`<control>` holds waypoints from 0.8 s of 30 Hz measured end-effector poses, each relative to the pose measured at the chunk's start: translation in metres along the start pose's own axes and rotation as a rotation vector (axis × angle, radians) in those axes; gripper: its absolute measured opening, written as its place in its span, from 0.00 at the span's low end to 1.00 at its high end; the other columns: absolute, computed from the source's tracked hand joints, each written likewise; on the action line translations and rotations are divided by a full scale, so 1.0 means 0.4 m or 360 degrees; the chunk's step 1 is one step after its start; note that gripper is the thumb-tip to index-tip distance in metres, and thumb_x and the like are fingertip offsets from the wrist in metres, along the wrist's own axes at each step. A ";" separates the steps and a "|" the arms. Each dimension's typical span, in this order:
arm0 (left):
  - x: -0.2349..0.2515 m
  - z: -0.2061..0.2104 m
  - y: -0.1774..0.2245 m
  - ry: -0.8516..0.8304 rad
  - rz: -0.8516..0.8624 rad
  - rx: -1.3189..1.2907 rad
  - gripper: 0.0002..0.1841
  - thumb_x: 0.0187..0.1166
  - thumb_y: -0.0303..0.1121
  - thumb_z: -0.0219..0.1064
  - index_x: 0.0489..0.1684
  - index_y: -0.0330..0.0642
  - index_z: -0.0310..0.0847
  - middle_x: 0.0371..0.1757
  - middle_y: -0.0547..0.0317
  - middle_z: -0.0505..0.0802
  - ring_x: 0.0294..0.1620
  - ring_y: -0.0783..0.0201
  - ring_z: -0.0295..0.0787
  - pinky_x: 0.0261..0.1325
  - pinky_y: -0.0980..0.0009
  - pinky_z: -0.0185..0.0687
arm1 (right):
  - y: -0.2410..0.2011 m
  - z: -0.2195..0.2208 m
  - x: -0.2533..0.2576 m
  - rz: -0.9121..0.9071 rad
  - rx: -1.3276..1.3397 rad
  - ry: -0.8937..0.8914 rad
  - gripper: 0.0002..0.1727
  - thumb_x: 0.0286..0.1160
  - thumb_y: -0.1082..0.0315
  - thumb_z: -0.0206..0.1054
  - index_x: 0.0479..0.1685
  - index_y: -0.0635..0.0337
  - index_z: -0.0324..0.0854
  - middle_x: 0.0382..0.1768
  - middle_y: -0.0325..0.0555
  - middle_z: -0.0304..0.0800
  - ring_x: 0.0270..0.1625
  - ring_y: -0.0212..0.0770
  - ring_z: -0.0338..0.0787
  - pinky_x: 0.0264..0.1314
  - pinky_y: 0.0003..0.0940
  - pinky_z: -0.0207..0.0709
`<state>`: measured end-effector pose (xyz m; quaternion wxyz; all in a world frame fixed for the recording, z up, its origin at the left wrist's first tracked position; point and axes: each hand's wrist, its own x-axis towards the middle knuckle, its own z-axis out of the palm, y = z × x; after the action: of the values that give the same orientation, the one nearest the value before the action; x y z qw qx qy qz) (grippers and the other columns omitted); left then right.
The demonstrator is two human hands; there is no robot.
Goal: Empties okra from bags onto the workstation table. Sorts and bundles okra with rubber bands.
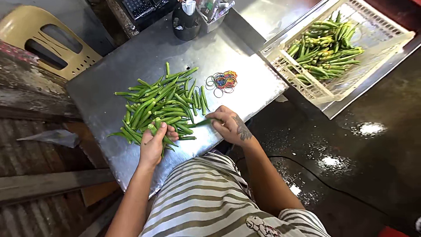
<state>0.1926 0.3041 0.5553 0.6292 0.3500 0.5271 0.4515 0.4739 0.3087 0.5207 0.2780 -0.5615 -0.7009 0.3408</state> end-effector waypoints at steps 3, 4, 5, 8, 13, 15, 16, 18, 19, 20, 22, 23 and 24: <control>0.007 0.005 -0.011 -0.0227 0.0095 0.0268 0.13 0.91 0.31 0.51 0.60 0.32 0.75 0.47 0.43 0.95 0.50 0.49 0.96 0.60 0.54 0.93 | -0.057 0.011 0.012 -0.0257 0.0304 -0.0264 0.12 0.74 0.62 0.73 0.52 0.56 0.91 0.39 0.39 0.89 0.35 0.28 0.83 0.39 0.25 0.81; 0.008 0.008 -0.019 -0.0366 0.0074 0.0311 0.14 0.91 0.33 0.51 0.63 0.32 0.74 0.50 0.44 0.95 0.53 0.50 0.96 0.62 0.54 0.92 | -0.074 0.031 0.019 -0.0255 0.0440 -0.0256 0.13 0.73 0.63 0.75 0.51 0.58 0.89 0.36 0.38 0.89 0.32 0.27 0.82 0.37 0.24 0.80; 0.006 0.014 -0.028 -0.0485 0.0036 0.0324 0.16 0.91 0.36 0.52 0.64 0.33 0.73 0.51 0.48 0.95 0.52 0.54 0.95 0.60 0.57 0.92 | -0.089 0.053 0.026 -0.0206 0.0552 -0.0219 0.13 0.71 0.63 0.77 0.49 0.60 0.87 0.31 0.38 0.88 0.28 0.26 0.82 0.34 0.24 0.79; 0.003 0.029 -0.057 -0.0634 -0.0171 0.0086 0.15 0.90 0.35 0.57 0.65 0.35 0.67 0.39 0.53 0.91 0.35 0.59 0.93 0.44 0.60 0.94 | -0.103 0.094 0.063 -0.0007 0.0781 -0.0183 0.14 0.72 0.63 0.78 0.50 0.60 0.85 0.32 0.39 0.92 0.29 0.28 0.88 0.37 0.26 0.84; -0.006 -0.001 -0.078 -0.0360 -0.0224 -0.0118 0.09 0.80 0.27 0.67 0.53 0.35 0.80 0.24 0.59 0.84 0.21 0.65 0.82 0.33 0.66 0.88 | 0.028 0.130 0.167 0.0348 0.0093 0.0305 0.13 0.82 0.54 0.69 0.48 0.54 0.90 0.38 0.47 0.90 0.40 0.46 0.88 0.45 0.48 0.82; -0.003 -0.021 -0.075 -0.0252 -0.0224 -0.0169 0.03 0.81 0.27 0.66 0.43 0.37 0.79 0.24 0.58 0.85 0.23 0.63 0.84 0.38 0.63 0.90 | 0.075 0.141 0.212 0.0448 -0.0269 0.0286 0.13 0.74 0.57 0.75 0.51 0.53 0.91 0.51 0.57 0.84 0.55 0.57 0.86 0.54 0.57 0.81; -0.002 -0.028 -0.072 -0.0197 -0.0233 -0.0224 0.03 0.82 0.26 0.64 0.40 0.37 0.77 0.23 0.57 0.85 0.24 0.62 0.85 0.39 0.62 0.91 | 0.088 0.150 0.231 0.0458 -0.0399 0.0257 0.15 0.69 0.58 0.77 0.51 0.52 0.90 0.55 0.60 0.82 0.60 0.60 0.83 0.56 0.58 0.80; -0.002 -0.034 -0.070 -0.0117 -0.0245 -0.0338 0.06 0.83 0.26 0.62 0.34 0.39 0.75 0.21 0.58 0.83 0.22 0.62 0.84 0.39 0.61 0.91 | 0.090 0.164 0.262 0.0412 -0.0645 0.0228 0.18 0.60 0.57 0.79 0.49 0.53 0.90 0.58 0.61 0.81 0.63 0.61 0.82 0.58 0.57 0.81; -0.001 -0.035 -0.069 -0.0101 -0.0244 -0.0385 0.07 0.83 0.26 0.62 0.32 0.40 0.75 0.20 0.60 0.82 0.21 0.63 0.83 0.38 0.61 0.91 | 0.081 0.168 0.271 0.0391 -0.0750 0.0216 0.20 0.58 0.56 0.78 0.50 0.53 0.90 0.59 0.61 0.81 0.64 0.60 0.82 0.58 0.56 0.81; 0.000 -0.036 -0.070 -0.0091 -0.0240 -0.0426 0.07 0.82 0.26 0.62 0.31 0.40 0.74 0.18 0.61 0.79 0.19 0.64 0.80 0.35 0.62 0.89 | 0.070 0.172 0.274 0.0386 -0.0825 0.0204 0.22 0.57 0.55 0.78 0.51 0.53 0.89 0.60 0.60 0.81 0.65 0.60 0.82 0.57 0.56 0.80; -0.003 -0.036 -0.070 -0.0086 -0.0231 -0.0493 0.08 0.82 0.26 0.63 0.30 0.41 0.74 0.15 0.63 0.76 0.15 0.65 0.76 0.30 0.65 0.87 | 0.058 0.180 0.254 0.0401 -0.0817 0.0247 0.24 0.59 0.56 0.78 0.56 0.56 0.87 0.62 0.61 0.80 0.64 0.62 0.82 0.54 0.60 0.80; -0.006 -0.037 -0.068 -0.0087 -0.0233 -0.0519 0.08 0.82 0.27 0.63 0.30 0.42 0.74 0.14 0.64 0.75 0.14 0.66 0.75 0.28 0.65 0.87 | 0.061 0.182 0.245 0.0442 -0.0799 0.0270 0.25 0.62 0.54 0.77 0.57 0.58 0.86 0.62 0.62 0.79 0.64 0.63 0.82 0.54 0.61 0.80; -0.008 -0.040 -0.065 -0.0092 -0.0243 -0.0551 0.08 0.84 0.28 0.62 0.30 0.42 0.74 0.14 0.64 0.74 0.13 0.66 0.75 0.27 0.64 0.87 | 0.066 0.183 0.237 0.0492 -0.0804 0.0288 0.26 0.66 0.51 0.75 0.58 0.60 0.86 0.62 0.62 0.79 0.63 0.63 0.82 0.54 0.61 0.80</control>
<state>0.1822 0.2915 0.5293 0.7273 0.2083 0.4482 0.4763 0.4127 0.3928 0.4554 0.1358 -0.7410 -0.6420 0.1427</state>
